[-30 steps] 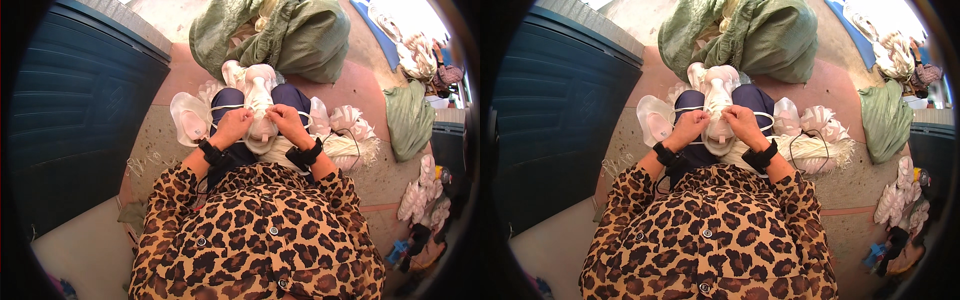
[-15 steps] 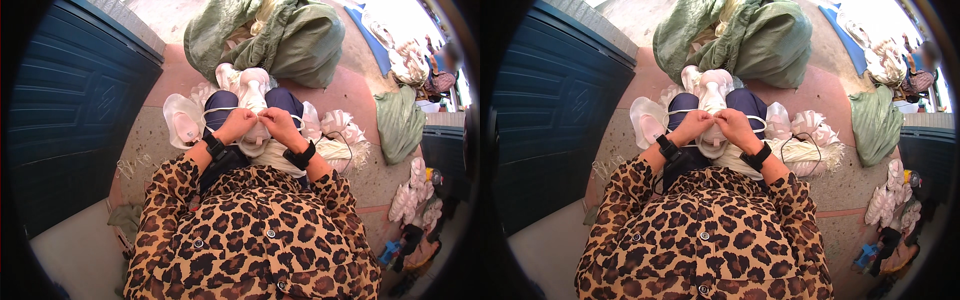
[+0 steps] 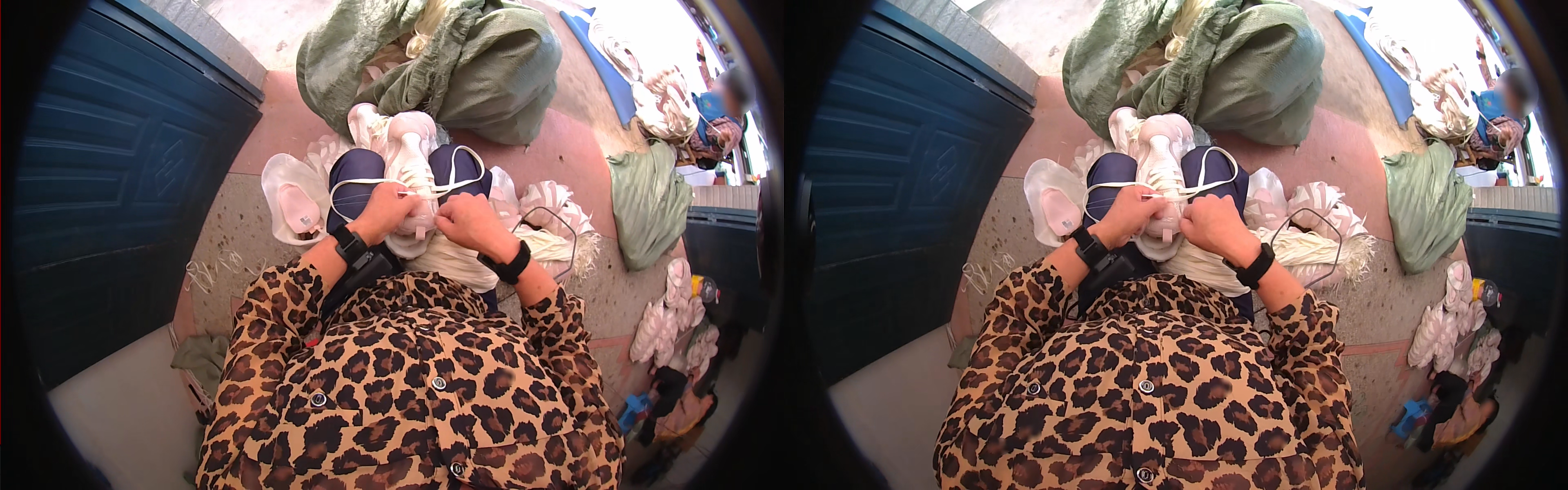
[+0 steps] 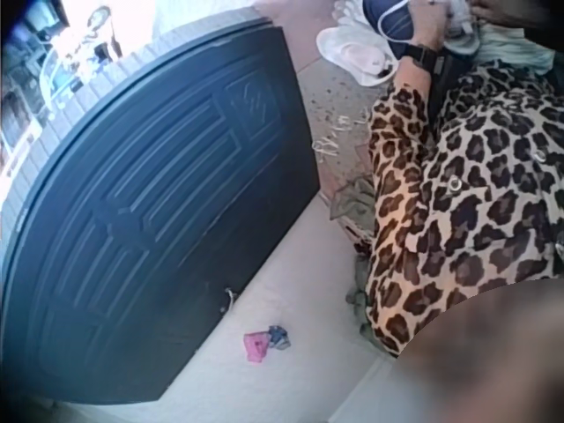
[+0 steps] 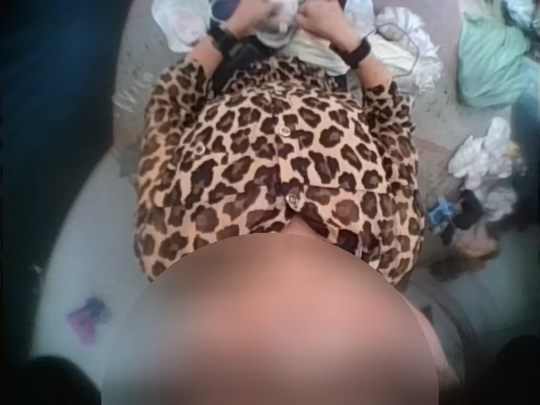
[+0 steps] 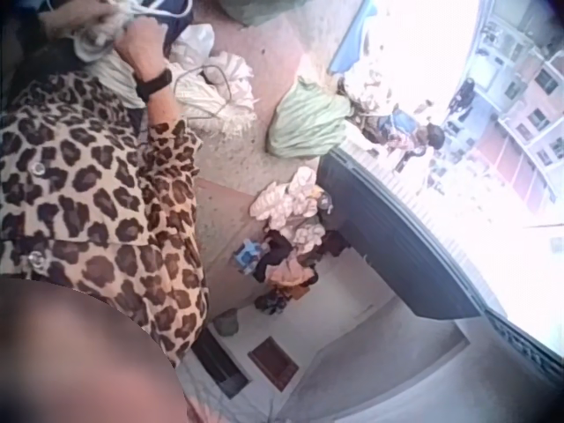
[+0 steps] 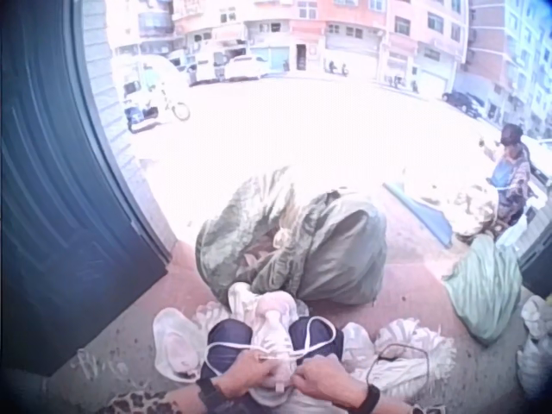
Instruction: Stringing shoelaces through the eyelets of white sneakers.
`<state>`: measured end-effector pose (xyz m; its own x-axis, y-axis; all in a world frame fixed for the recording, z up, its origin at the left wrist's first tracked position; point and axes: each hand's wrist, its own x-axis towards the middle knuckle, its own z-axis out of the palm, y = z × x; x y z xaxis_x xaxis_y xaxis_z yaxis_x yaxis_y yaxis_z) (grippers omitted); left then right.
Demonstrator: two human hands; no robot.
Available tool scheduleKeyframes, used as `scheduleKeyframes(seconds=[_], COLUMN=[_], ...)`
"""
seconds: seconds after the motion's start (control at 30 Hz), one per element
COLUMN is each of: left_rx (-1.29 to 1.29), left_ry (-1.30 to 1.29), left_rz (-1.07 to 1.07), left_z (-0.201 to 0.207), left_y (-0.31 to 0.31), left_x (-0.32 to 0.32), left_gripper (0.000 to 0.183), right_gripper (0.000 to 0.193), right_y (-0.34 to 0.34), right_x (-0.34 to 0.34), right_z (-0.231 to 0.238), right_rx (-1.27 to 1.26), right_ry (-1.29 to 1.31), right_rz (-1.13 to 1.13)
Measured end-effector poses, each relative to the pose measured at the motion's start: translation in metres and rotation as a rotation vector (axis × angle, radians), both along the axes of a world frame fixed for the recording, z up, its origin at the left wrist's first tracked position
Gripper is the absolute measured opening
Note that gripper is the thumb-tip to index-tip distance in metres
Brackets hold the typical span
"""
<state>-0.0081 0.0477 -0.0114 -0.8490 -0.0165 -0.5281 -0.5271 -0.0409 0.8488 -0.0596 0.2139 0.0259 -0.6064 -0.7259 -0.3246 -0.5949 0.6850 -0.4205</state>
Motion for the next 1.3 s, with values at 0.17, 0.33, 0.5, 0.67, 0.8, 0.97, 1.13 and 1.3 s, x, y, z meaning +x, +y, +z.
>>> scheduleKeyframes(seconds=[0.17,0.33,0.5,0.67,0.8,0.97,1.13,1.3], left_rx=[0.017,0.035,0.074,0.124,0.131,-0.045,-0.204,-0.152], left_ry=[-0.059,-0.081,-0.124,-0.140,-0.109,-0.067,0.115,0.025], left_rz=[0.052,0.067,0.061,0.078,0.058,-0.015,0.131,0.022], left_z=[-0.006,-0.008,-0.006,-0.005,-0.004,-0.001,0.004,0.002], left_y=[0.001,-0.001,-0.001,-0.001,-0.001,-0.004,-0.026,-0.022], left_x=[0.000,0.001,0.000,-0.001,-0.001,-0.003,-0.004,-0.003], left_gripper=[0.017,0.017,0.017,0.018,0.021,0.018,0.018,0.018], right_gripper=[0.016,0.013,0.014,0.013,0.011,0.014,0.018,0.015], right_y=[-0.001,-0.009,-0.009,-0.010,-0.012,-0.010,0.018,0.022], right_x=[0.008,0.001,0.006,0.006,0.003,-0.005,-0.019,-0.019], right_z=[-0.041,-0.051,-0.057,-0.058,-0.056,-0.055,-0.045,-0.039], right_rx=[-0.356,-0.489,-0.615,-0.692,-0.749,-0.676,-0.613,-0.505], right_ry=[0.117,0.015,-0.066,-0.028,0.048,0.038,0.025,-0.197], right_rz=[-0.198,-0.277,-0.365,-0.347,-0.231,-0.111,-0.233,-0.210])
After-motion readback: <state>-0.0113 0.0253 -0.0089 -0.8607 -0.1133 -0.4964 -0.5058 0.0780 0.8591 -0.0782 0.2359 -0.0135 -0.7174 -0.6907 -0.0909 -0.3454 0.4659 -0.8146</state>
